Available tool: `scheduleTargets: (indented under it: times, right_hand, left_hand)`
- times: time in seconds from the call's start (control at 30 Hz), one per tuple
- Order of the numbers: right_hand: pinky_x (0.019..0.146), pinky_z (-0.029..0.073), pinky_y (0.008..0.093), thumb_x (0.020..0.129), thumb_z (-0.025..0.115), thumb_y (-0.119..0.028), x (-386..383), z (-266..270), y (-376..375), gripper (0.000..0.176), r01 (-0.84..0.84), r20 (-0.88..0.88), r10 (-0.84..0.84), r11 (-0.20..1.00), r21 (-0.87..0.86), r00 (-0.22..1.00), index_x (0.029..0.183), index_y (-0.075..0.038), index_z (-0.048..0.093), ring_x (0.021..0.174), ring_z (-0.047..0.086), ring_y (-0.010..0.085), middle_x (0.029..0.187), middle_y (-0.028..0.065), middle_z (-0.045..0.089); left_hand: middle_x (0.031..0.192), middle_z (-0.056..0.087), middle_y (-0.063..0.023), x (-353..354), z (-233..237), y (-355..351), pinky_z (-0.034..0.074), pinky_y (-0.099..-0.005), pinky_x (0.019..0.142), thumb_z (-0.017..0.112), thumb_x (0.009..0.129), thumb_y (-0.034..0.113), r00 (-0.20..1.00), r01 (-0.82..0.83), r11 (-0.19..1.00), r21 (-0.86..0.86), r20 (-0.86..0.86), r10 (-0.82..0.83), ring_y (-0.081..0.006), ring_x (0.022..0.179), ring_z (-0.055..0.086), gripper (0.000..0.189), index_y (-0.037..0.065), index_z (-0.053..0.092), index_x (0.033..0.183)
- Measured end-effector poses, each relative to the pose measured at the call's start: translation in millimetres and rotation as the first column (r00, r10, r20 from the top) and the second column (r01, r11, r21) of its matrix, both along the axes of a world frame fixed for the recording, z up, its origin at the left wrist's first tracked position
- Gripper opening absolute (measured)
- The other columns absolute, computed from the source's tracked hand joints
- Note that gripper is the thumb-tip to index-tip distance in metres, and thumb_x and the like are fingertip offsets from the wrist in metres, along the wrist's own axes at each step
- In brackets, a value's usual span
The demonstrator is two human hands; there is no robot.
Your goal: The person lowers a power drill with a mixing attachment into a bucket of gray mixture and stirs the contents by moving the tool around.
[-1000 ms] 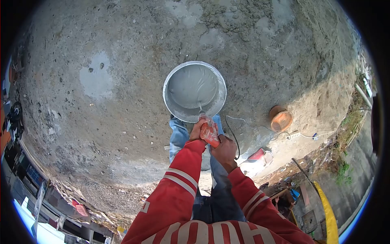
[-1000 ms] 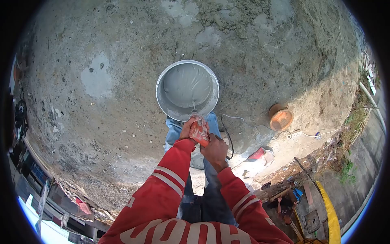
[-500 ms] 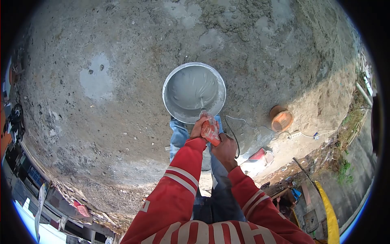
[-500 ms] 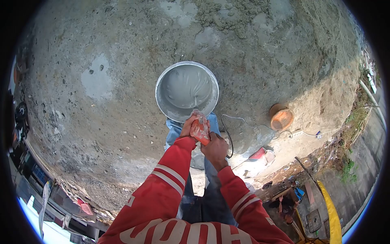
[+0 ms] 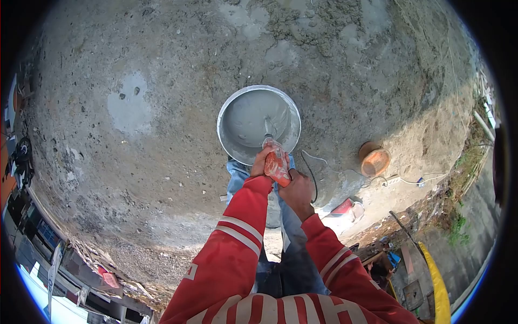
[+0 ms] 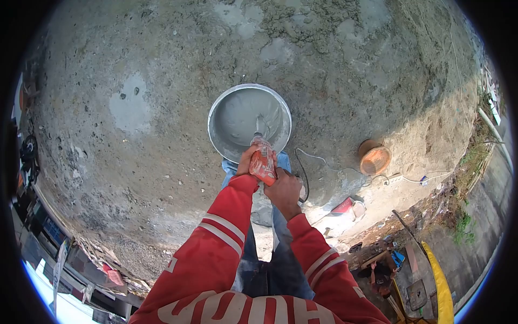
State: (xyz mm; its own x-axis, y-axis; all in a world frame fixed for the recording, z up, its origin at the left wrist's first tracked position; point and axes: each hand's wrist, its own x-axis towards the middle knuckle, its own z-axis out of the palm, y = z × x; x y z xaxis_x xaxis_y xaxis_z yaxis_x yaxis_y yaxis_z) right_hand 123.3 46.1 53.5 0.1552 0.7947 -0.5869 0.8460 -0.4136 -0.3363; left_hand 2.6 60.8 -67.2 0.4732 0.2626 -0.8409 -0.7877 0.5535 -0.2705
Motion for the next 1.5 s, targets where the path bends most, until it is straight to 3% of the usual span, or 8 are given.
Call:
scheduleTargets:
  times: [0.33, 0.4, 0.53, 0.6, 1.03, 1.13, 1.3, 1.5]
  right_hand:
    - [0.068, 0.057, 0.0521, 0.072, 0.079, -0.020, -5.4, -5.0, 9.1, 0.021, 0.019, -0.027, -0.018, 0.999, 0.044, 0.999, 0.083, -0.005, 0.069, 0.075, 0.072, 0.0445, 0.079, 0.0232, 0.072]
    - [0.073, 0.059, 0.0491, 0.071, 0.081, -0.023, -5.4, -4.4, 10.4, 0.028, -0.003, -0.023, 0.002, 1.000, -0.025, 1.000, 0.091, -0.005, 0.070, 0.082, 0.074, 0.0406, 0.090, 0.0172, 0.075]
    - [0.073, 0.059, 0.0493, 0.070, 0.081, -0.022, -5.7, -3.4, 11.8, 0.029, -0.011, -0.024, 0.010, 0.999, -0.035, 1.000, 0.092, -0.005, 0.070, 0.082, 0.074, 0.0404, 0.090, 0.0169, 0.075]
    - [0.069, 0.057, 0.0515, 0.071, 0.080, -0.020, -5.8, -3.9, 11.6, 0.023, 0.034, -0.074, -0.028, 0.997, 0.074, 0.997, 0.083, -0.003, 0.069, 0.075, 0.072, 0.0446, 0.079, 0.0232, 0.072]
    - [0.070, 0.056, 0.0506, 0.070, 0.078, -0.017, -7.1, -7.1, 12.7, 0.021, 0.014, -0.112, -0.009, 0.999, 0.036, 0.994, 0.082, -0.003, 0.068, 0.077, 0.071, 0.0433, 0.082, 0.0205, 0.072]
    - [0.075, 0.058, 0.0508, 0.072, 0.083, -0.027, -7.8, -12.3, 11.7, 0.031, -0.010, -0.085, 0.006, 0.999, -0.048, 0.996, 0.092, -0.007, 0.071, 0.083, 0.074, 0.0405, 0.092, 0.0145, 0.076]
    - [0.075, 0.058, 0.0499, 0.071, 0.084, -0.028, -11.1, -15.1, 13.1, 0.033, -0.060, -0.117, 0.058, 0.998, -0.010, 0.991, 0.091, -0.006, 0.069, 0.083, 0.074, 0.0400, 0.090, 0.0154, 0.075]
    - [0.075, 0.058, 0.0493, 0.070, 0.084, -0.025, -23.7, -15.5, 14.8, 0.033, -0.079, -0.133, 0.079, 0.997, 0.002, 0.988, 0.091, -0.006, 0.068, 0.083, 0.074, 0.0392, 0.089, 0.0154, 0.075]
  left_hand:
    - [0.101, 0.066, -0.0225, -6.9, -0.6, 10.9, 0.061, -0.0514, 0.074, 0.071, 0.090, 0.029, 1.000, 0.011, 0.999, 0.049, 0.007, -0.011, -0.0347, 0.085, 0.069, 0.047, -0.003, 0.053, 0.120]
    - [0.103, 0.065, -0.0227, -6.7, 1.4, 12.0, 0.061, -0.0514, 0.075, 0.070, 0.091, 0.029, 0.999, 0.021, 0.996, 0.082, -0.036, -0.018, -0.0346, 0.086, 0.069, 0.048, -0.002, 0.052, 0.122]
    - [0.106, 0.065, -0.0231, -5.5, 2.7, 15.1, 0.060, -0.0516, 0.076, 0.070, 0.091, 0.029, 1.000, -0.003, 0.998, 0.058, -0.011, 0.004, -0.0344, 0.087, 0.069, 0.049, -0.002, 0.051, 0.124]
    - [0.107, 0.064, -0.0235, -2.7, 0.1, 14.7, 0.060, -0.0514, 0.076, 0.069, 0.091, 0.028, 1.000, -0.012, 0.999, 0.040, 0.003, 0.012, -0.0341, 0.088, 0.069, 0.049, -0.002, 0.050, 0.126]
    - [0.101, 0.066, -0.0237, -12.4, 3.8, 18.2, 0.061, -0.0507, 0.074, 0.068, 0.092, 0.026, 0.999, 0.004, 0.994, 0.109, -0.045, 0.000, -0.0349, 0.084, 0.070, 0.045, -0.003, 0.053, 0.123]
    - [0.103, 0.066, -0.0241, -17.1, 3.2, 18.5, 0.061, -0.0505, 0.074, 0.068, 0.091, 0.026, 0.998, 0.024, 0.993, 0.117, -0.066, -0.016, -0.0350, 0.084, 0.070, 0.046, -0.003, 0.053, 0.124]
    - [0.106, 0.067, -0.0246, -23.2, 4.9, 16.8, 0.060, -0.0503, 0.081, 0.068, 0.090, 0.028, 0.997, -0.072, 0.996, 0.050, -0.037, 0.073, -0.0355, 0.088, 0.069, 0.049, -0.002, 0.054, 0.125]
    - [0.106, 0.067, -0.0227, -40.5, 0.7, 11.2, 0.059, -0.0502, 0.083, 0.068, 0.090, 0.030, 0.995, -0.039, 0.995, 0.097, -0.082, 0.047, -0.0351, 0.089, 0.069, 0.049, -0.001, 0.055, 0.125]
